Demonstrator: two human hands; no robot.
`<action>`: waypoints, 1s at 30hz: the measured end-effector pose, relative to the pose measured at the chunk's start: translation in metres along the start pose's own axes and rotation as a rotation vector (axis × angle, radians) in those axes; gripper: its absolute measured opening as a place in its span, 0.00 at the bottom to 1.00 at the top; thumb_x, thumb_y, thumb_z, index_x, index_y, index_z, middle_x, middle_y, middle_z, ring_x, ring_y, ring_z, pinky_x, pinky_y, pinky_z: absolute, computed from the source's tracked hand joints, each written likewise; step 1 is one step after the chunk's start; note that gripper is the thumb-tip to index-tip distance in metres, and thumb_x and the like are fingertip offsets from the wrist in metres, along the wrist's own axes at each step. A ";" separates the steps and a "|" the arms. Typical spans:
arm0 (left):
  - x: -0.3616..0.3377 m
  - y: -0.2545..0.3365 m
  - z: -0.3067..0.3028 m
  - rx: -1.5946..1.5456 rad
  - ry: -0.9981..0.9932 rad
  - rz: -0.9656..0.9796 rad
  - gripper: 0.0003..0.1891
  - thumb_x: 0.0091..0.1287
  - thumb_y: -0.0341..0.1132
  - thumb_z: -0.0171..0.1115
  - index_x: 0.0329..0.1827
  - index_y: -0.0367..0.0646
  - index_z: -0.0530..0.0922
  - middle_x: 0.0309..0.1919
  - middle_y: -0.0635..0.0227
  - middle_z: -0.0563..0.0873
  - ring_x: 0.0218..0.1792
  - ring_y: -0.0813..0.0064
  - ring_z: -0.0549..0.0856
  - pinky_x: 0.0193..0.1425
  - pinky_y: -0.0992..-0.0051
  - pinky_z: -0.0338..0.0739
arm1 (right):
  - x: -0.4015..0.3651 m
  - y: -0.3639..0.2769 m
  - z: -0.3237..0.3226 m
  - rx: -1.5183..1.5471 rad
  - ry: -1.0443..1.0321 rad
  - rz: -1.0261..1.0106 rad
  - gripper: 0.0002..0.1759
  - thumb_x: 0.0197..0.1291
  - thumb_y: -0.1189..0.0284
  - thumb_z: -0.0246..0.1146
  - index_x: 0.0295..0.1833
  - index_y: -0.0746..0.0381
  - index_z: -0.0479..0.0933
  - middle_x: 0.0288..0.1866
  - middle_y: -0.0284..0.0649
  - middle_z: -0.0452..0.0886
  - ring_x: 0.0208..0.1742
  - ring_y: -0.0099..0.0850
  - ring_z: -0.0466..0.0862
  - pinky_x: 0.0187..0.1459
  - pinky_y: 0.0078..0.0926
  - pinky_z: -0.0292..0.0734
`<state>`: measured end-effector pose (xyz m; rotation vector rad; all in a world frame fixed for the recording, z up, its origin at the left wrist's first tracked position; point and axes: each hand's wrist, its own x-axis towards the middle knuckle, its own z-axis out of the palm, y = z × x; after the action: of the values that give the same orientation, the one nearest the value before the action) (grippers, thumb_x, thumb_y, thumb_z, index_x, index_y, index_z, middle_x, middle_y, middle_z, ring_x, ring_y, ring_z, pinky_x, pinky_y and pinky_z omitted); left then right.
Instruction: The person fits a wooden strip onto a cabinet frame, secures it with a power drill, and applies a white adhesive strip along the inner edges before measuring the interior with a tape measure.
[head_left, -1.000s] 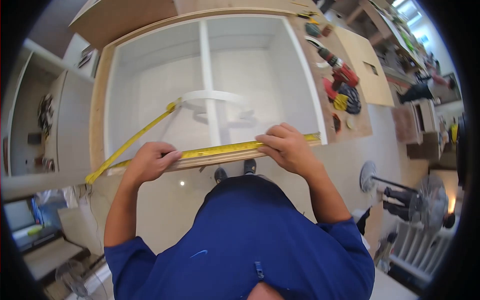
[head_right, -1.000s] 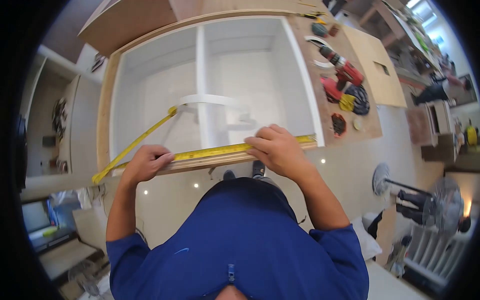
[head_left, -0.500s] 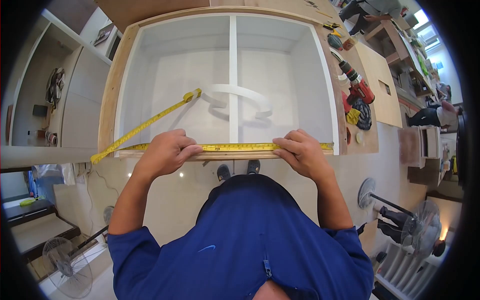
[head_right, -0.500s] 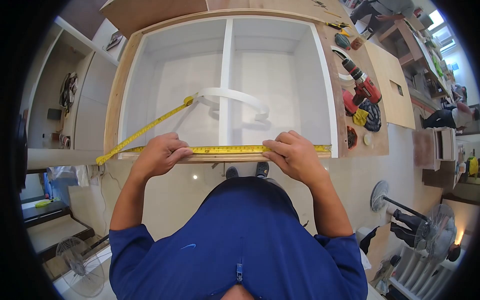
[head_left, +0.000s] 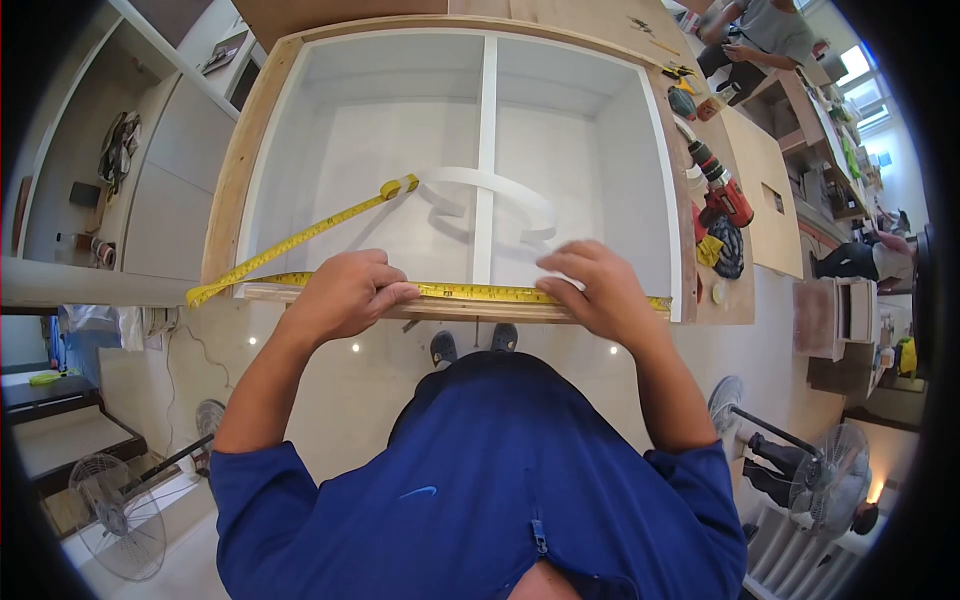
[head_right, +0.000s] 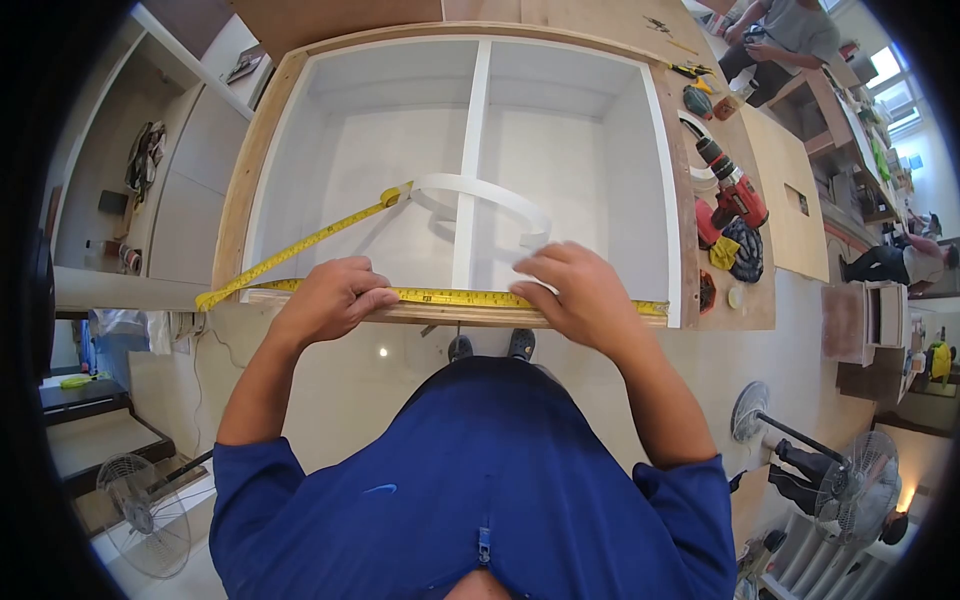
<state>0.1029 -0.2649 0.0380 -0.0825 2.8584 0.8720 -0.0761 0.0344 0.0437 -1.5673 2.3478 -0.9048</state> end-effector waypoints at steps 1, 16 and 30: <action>0.000 0.000 0.001 0.001 0.008 0.003 0.14 0.73 0.46 0.67 0.41 0.45 0.91 0.29 0.61 0.79 0.33 0.59 0.81 0.40 0.61 0.75 | 0.015 -0.001 -0.001 -0.023 -0.016 -0.041 0.16 0.62 0.67 0.74 0.52 0.64 0.86 0.48 0.46 0.87 0.51 0.46 0.85 0.52 0.40 0.81; -0.002 -0.003 0.009 0.051 0.085 0.042 0.16 0.71 0.48 0.69 0.37 0.45 0.90 0.27 0.61 0.79 0.32 0.57 0.81 0.38 0.59 0.74 | 0.090 0.038 0.035 0.012 -0.205 -0.252 0.22 0.53 0.55 0.78 0.52 0.50 0.90 0.37 0.30 0.84 0.36 0.36 0.84 0.37 0.35 0.81; -0.004 -0.001 0.014 0.200 0.136 0.120 0.21 0.65 0.55 0.72 0.36 0.43 0.86 0.30 0.62 0.83 0.35 0.56 0.84 0.42 0.58 0.78 | 0.077 0.036 0.038 0.036 -0.162 -0.279 0.24 0.55 0.52 0.76 0.55 0.50 0.90 0.35 0.33 0.84 0.37 0.35 0.84 0.38 0.36 0.80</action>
<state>0.1087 -0.2584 0.0268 0.0548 3.0881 0.6164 -0.1199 -0.0392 0.0066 -1.9083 2.0265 -0.8298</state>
